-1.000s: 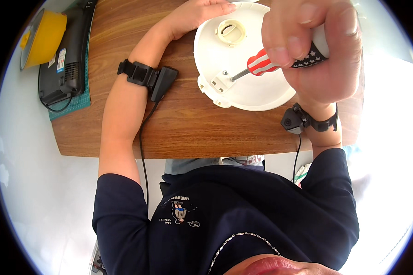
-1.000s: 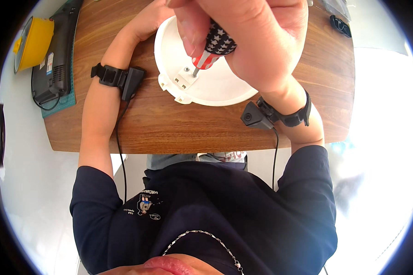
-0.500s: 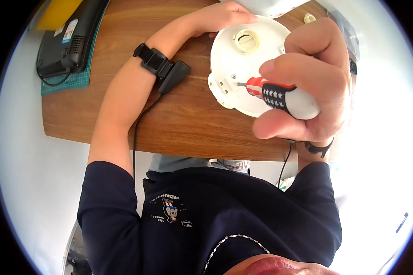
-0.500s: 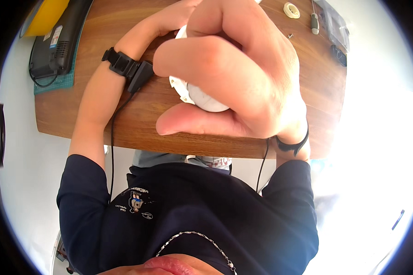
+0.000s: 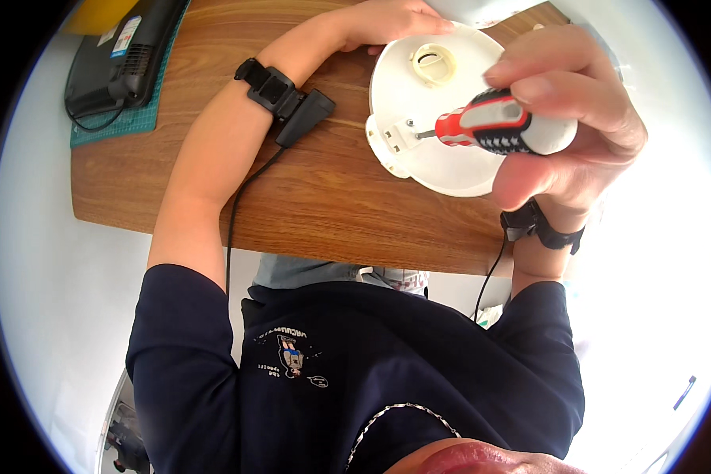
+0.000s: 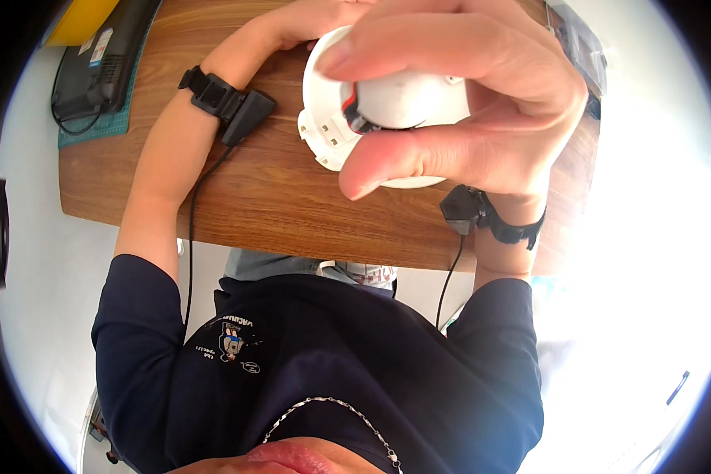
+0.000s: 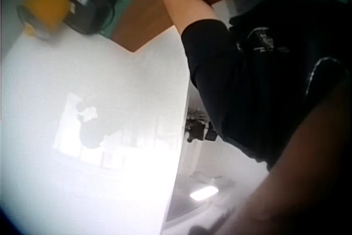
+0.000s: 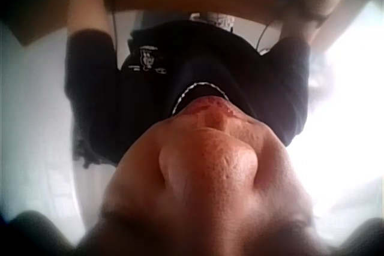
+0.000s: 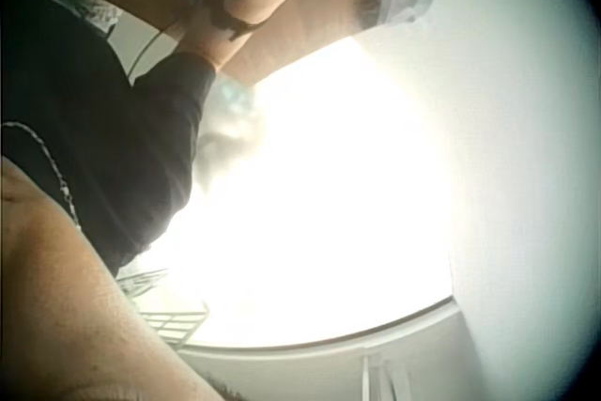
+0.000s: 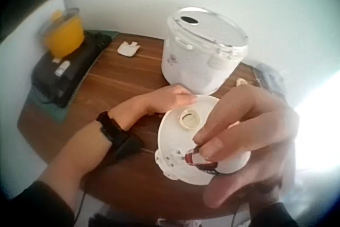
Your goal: The person uses a screwdriver to remove screws from a white plastic lid, then detaches a curved plastic piece. They place the lid aside and pick up a white rice cooker, attempting to fit the lid onto the cooker body multiple times before removing it again.
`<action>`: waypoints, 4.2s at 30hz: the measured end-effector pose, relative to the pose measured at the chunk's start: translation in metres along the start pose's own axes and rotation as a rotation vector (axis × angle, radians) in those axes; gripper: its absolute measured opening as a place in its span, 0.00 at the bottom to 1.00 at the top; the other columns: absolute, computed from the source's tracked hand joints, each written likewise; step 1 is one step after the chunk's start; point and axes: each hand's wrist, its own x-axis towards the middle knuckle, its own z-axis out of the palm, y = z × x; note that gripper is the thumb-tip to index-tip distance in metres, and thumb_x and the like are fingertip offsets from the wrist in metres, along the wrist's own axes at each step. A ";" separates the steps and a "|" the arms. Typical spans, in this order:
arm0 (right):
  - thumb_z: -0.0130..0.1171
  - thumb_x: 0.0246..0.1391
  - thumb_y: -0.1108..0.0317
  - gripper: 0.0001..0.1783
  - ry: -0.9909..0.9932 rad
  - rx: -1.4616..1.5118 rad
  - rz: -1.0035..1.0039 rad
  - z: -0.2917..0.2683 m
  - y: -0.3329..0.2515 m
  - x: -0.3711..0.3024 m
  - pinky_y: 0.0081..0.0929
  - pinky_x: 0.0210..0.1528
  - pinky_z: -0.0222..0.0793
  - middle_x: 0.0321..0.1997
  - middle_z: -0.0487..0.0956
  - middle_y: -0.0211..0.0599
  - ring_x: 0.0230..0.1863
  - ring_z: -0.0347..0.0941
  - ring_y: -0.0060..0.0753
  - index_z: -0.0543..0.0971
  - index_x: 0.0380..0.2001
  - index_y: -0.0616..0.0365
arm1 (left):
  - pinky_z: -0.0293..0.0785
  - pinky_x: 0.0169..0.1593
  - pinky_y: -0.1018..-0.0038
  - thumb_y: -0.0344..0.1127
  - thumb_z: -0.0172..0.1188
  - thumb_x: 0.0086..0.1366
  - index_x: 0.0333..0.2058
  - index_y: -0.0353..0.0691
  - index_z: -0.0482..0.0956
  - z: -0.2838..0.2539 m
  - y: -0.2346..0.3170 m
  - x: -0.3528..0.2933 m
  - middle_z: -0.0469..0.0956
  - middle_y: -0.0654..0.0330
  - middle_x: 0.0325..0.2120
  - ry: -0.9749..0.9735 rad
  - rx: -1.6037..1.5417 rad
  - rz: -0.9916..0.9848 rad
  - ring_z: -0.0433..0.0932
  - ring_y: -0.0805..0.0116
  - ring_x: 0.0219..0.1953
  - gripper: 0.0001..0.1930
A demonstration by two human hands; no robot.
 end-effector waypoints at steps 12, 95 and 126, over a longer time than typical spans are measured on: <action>0.71 0.54 0.52 0.24 0.060 0.354 0.156 0.008 -0.009 0.007 0.32 0.41 0.79 0.41 0.84 0.54 0.39 0.82 0.40 0.78 0.48 0.53 | 0.75 0.50 0.72 0.39 0.52 0.77 0.48 0.29 0.83 -0.001 0.003 0.004 0.84 0.61 0.43 -0.071 -0.032 0.037 0.77 0.74 0.45 0.18; 0.88 0.33 0.65 0.37 0.144 0.475 -0.091 0.038 0.029 0.002 0.29 0.42 0.76 0.37 0.80 0.39 0.40 0.80 0.31 0.74 0.44 0.56 | 0.72 0.58 0.71 0.40 0.52 0.78 0.55 0.32 0.81 -0.004 -0.006 -0.004 0.81 0.59 0.52 -0.061 0.014 0.060 0.76 0.72 0.54 0.18; 0.74 0.52 0.58 0.23 -0.032 0.773 -0.070 0.030 0.040 0.002 0.43 0.54 0.70 0.42 0.84 0.51 0.49 0.78 0.48 0.84 0.44 0.64 | 0.75 0.51 0.73 0.42 0.51 0.79 0.52 0.29 0.80 0.000 0.005 -0.004 0.82 0.62 0.45 -0.059 -0.064 -0.014 0.76 0.75 0.47 0.20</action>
